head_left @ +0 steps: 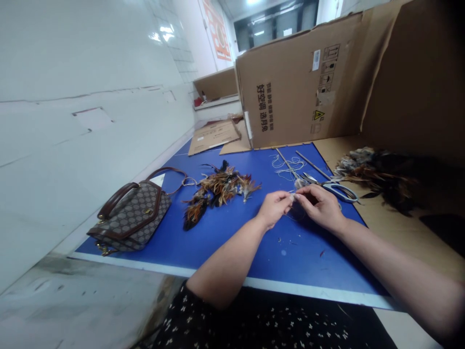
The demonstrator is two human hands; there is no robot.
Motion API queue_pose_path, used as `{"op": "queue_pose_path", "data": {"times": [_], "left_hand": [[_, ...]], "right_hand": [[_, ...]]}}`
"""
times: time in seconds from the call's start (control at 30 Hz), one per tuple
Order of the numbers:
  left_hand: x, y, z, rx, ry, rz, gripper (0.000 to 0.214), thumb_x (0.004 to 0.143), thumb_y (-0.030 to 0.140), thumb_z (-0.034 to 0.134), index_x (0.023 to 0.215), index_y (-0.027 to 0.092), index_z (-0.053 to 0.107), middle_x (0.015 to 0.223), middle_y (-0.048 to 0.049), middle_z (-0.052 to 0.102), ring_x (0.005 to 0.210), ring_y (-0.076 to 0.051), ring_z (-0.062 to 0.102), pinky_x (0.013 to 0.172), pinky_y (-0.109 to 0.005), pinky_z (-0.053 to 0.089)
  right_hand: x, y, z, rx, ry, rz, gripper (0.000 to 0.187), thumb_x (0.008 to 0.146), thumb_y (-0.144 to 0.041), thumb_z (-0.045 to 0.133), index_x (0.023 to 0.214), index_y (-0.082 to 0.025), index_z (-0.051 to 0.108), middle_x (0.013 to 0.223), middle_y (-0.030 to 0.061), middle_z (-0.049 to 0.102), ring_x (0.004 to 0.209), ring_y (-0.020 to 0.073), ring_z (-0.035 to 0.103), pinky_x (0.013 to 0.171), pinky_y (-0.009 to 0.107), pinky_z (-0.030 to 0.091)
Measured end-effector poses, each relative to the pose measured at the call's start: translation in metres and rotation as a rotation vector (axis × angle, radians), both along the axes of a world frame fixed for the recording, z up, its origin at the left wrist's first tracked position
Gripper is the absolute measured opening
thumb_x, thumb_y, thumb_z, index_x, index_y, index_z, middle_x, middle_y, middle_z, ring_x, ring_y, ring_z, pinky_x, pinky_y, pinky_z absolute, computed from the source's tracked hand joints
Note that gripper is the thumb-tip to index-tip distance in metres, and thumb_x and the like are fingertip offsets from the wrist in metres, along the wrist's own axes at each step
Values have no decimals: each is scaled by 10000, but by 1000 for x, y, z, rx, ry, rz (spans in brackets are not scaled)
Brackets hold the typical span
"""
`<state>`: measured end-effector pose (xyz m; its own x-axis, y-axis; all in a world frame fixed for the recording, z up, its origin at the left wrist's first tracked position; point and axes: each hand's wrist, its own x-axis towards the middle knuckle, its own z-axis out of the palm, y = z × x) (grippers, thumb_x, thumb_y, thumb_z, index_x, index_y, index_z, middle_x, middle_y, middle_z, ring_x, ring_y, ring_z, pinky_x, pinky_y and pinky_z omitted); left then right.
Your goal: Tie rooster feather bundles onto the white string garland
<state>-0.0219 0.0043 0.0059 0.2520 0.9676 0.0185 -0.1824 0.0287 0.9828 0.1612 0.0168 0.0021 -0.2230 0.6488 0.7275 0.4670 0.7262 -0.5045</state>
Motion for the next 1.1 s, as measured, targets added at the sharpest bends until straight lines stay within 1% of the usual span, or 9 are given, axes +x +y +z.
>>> {"op": "queue_pose_path", "data": {"times": [0.17, 0.33, 0.43, 0.6, 0.73, 0.83, 0.93, 1.0, 1.1], "left_hand": [[1, 2, -3, -50, -48, 27, 397, 736, 475, 811, 858, 122, 677, 675, 17, 546, 528, -51, 418, 504, -231, 224], [1, 3, -3, -36, -26, 34, 432, 725, 502, 831, 857, 112, 700, 706, -6, 592, 566, -58, 456, 528, -232, 252], [2, 3, -2, -38, -52, 52, 425, 724, 482, 837, 878, 105, 718, 739, -28, 628, 590, -65, 477, 536, -233, 261], [3, 5, -3, -68, -177, 86, 429, 730, 449, 848, 945, 95, 737, 691, -26, 612, 589, -74, 480, 528, -233, 265], [3, 7, -3, -110, -270, 49, 418, 717, 420, 863, 928, 88, 725, 714, -54, 633, 630, -104, 541, 524, -237, 287], [3, 7, -2, -123, -283, 49, 427, 721, 422, 862, 930, 79, 716, 691, -54, 625, 625, -109, 553, 527, -240, 290], [2, 9, -5, -113, -287, 96, 423, 723, 428, 863, 914, 86, 704, 760, -65, 654, 621, -95, 551, 531, -237, 297], [1, 12, -7, -112, -282, 142, 427, 708, 436, 871, 893, 92, 698, 808, -69, 668, 626, -90, 555, 529, -232, 300], [2, 14, -10, -104, -262, 194, 448, 696, 468, 875, 883, 101, 699, 776, -48, 659, 610, -83, 546, 531, -227, 307]], "right_hand": [[0, 0, -2, 51, 9, 25, 157, 982, -273, 655, 1096, -223, 752, 913, 79, 757, 795, 218, 703, 741, 361, 564], [2, -1, -4, 23, -7, 72, 137, 994, -263, 631, 1048, -233, 753, 929, 79, 779, 813, 221, 711, 777, 376, 574], [3, 0, -2, -32, 33, 61, 138, 1005, -290, 620, 1029, -229, 742, 923, 76, 765, 820, 216, 713, 781, 367, 577], [4, 0, 1, -158, 94, 102, 197, 1018, -356, 604, 1058, -223, 744, 951, 73, 763, 836, 211, 718, 792, 355, 582], [3, -1, 0, -314, 159, 157, 262, 1015, -419, 607, 1095, -211, 743, 862, 57, 742, 682, 178, 661, 663, 327, 565], [3, -1, -2, -416, 225, 223, 297, 1001, -459, 620, 1106, -204, 730, 807, 48, 712, 614, 163, 616, 574, 305, 535], [2, 1, -5, -473, 322, 256, 315, 973, -450, 665, 1179, -211, 668, 803, 38, 691, 594, 155, 607, 540, 290, 520], [0, 3, -7, -491, 375, 283, 411, 963, -425, 683, 1307, -224, 580, 776, 12, 661, 579, 150, 597, 534, 283, 516], [-1, 6, -10, -500, 379, 316, 577, 959, -405, 686, 1460, -228, 464, 735, -20, 626, 575, 152, 599, 551, 287, 529]]}}
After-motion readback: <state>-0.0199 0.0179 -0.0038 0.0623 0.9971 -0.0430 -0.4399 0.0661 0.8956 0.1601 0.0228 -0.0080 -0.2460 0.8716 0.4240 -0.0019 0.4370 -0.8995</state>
